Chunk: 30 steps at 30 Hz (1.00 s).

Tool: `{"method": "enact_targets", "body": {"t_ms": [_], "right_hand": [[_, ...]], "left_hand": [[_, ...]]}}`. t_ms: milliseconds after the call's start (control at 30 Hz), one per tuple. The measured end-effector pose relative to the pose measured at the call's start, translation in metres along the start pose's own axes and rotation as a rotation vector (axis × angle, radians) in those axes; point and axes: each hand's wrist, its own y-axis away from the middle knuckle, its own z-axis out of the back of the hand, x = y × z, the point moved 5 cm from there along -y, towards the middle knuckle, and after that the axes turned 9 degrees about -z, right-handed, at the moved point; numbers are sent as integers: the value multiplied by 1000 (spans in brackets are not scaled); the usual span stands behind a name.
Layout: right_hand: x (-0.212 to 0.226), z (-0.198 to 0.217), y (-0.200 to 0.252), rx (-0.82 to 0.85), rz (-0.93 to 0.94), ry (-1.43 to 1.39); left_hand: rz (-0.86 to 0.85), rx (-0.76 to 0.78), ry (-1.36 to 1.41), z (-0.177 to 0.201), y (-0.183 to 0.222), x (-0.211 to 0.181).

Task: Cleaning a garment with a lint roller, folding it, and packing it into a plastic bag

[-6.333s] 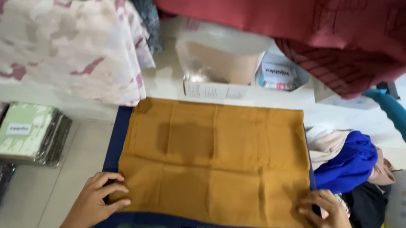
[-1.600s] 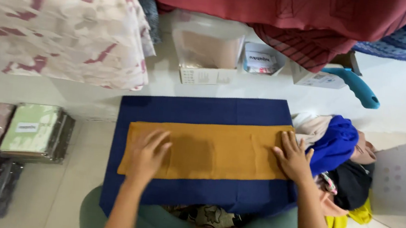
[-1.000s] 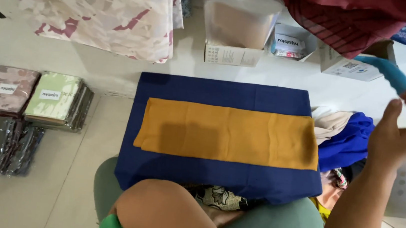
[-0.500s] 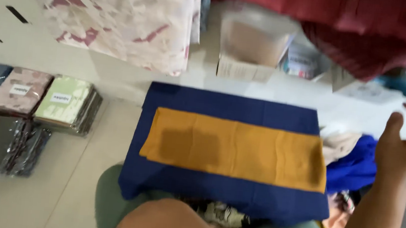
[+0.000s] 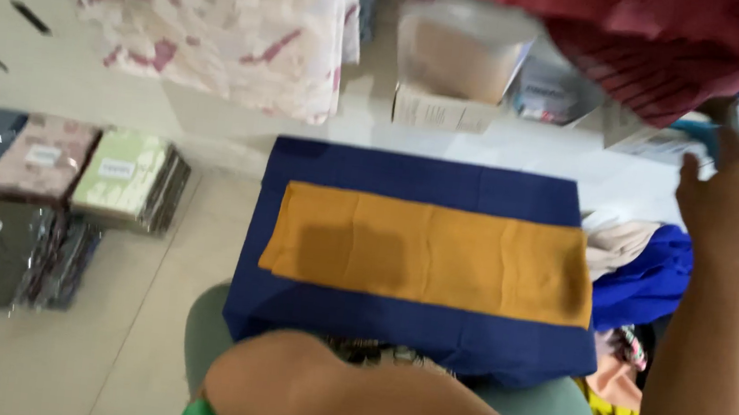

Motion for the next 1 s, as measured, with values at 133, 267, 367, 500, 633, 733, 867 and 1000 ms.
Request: {"method": "enact_targets", "body": {"t_ms": [133, 267, 367, 500, 633, 733, 867, 1000], "right_hand": [[1, -12, -34, 359, -178, -216], [7, -1, -34, 617, -278, -412], [-4, 32, -5, 508, -293, -460], [-5, 115, 59, 211, -366, -523], [2, 81, 123, 256, -289, -633], [48, -7, 186, 566, -165, -588], [187, 41, 202, 764, 343, -904], [281, 84, 184, 538, 565, -1188]], "left_hand": [[-148, 3, 31, 4, 16, 22], [60, 50, -108, 27, 147, 161], [457, 135, -305, 46, 217, 258], [404, 309, -561, 75, 302, 352], [401, 493, -723, 82, 318, 375], [405, 537, -782, 82, 330, 385], [294, 520, -882, 81, 332, 386], [225, 487, -896, 82, 332, 380]]}}
